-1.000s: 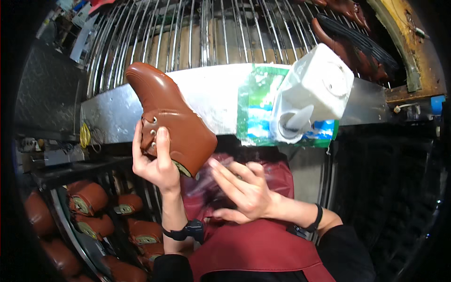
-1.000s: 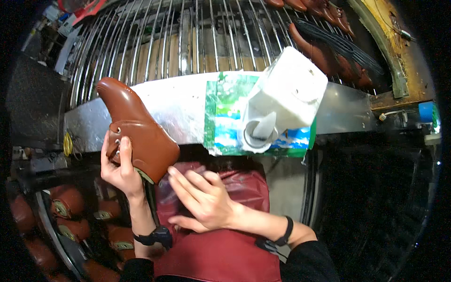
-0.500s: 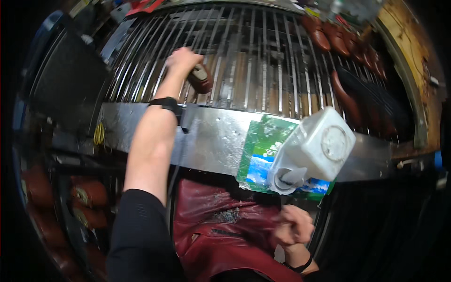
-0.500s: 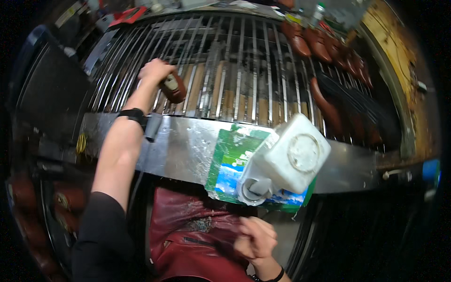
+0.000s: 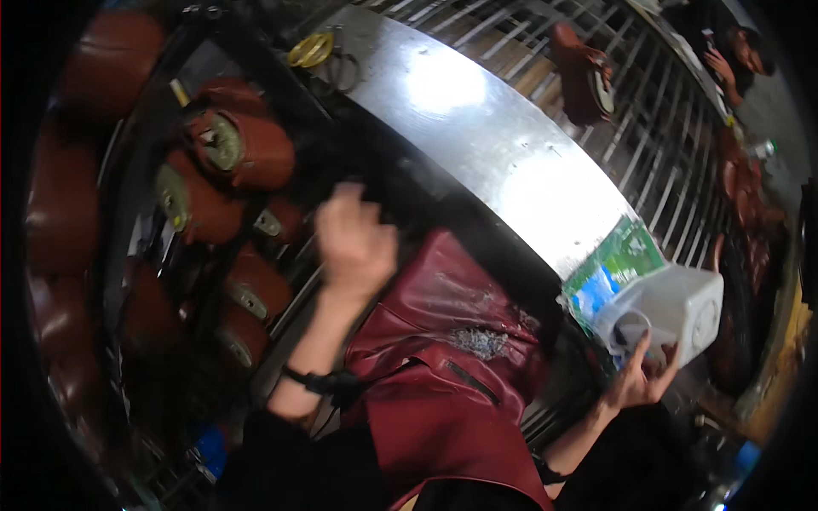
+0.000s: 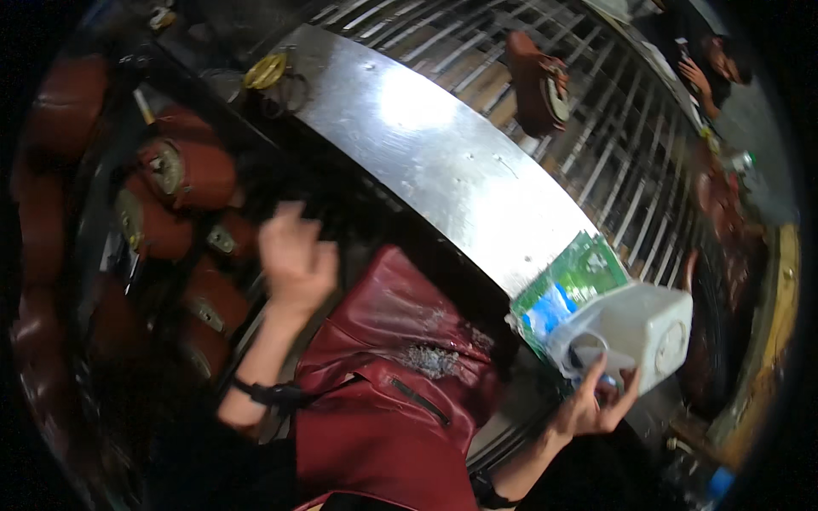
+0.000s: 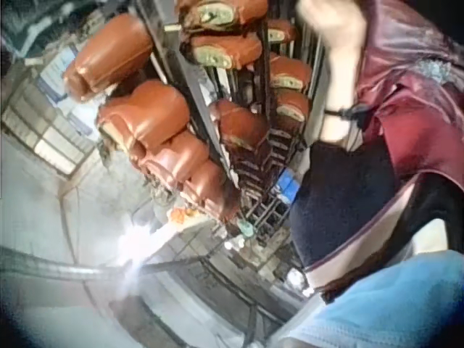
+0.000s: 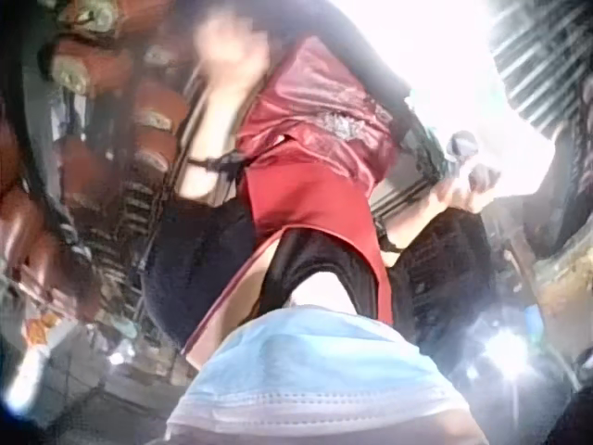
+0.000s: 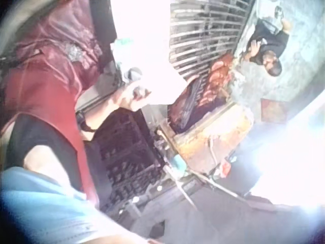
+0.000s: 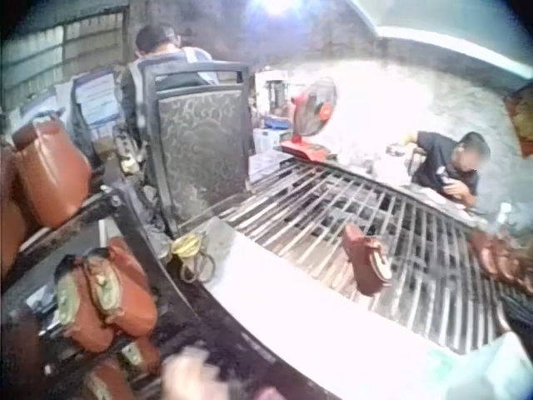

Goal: Applying a liquid substance (glue or finish) to the bottom edges of leather shoes using a hand-held brush.

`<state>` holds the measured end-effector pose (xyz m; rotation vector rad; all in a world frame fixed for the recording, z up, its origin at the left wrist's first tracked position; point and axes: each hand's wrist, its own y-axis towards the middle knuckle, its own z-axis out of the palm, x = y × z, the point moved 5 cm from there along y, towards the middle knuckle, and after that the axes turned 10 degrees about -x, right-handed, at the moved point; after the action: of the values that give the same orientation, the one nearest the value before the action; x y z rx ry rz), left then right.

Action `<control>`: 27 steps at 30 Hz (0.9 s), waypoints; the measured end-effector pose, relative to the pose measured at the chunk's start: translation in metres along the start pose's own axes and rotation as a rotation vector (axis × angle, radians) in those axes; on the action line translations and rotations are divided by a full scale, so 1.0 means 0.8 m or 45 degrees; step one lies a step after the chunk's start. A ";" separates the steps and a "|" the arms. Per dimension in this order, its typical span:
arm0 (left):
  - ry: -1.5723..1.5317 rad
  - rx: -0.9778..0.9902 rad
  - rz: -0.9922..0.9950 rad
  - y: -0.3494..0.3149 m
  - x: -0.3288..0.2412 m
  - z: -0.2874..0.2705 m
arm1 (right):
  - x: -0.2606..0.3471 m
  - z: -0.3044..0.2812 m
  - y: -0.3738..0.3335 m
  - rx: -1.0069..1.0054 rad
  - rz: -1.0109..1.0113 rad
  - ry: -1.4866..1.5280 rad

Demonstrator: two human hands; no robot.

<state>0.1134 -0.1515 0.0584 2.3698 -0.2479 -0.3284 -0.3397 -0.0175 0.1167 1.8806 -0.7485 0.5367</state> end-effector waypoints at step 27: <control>-1.735 0.384 -1.082 -0.011 -0.054 0.028 | -0.020 -0.079 -0.046 0.194 0.127 0.172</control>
<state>0.0660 -0.1479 0.0436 1.9798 0.1451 -2.3940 -0.3274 0.0556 0.1082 1.9314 -0.7320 0.7958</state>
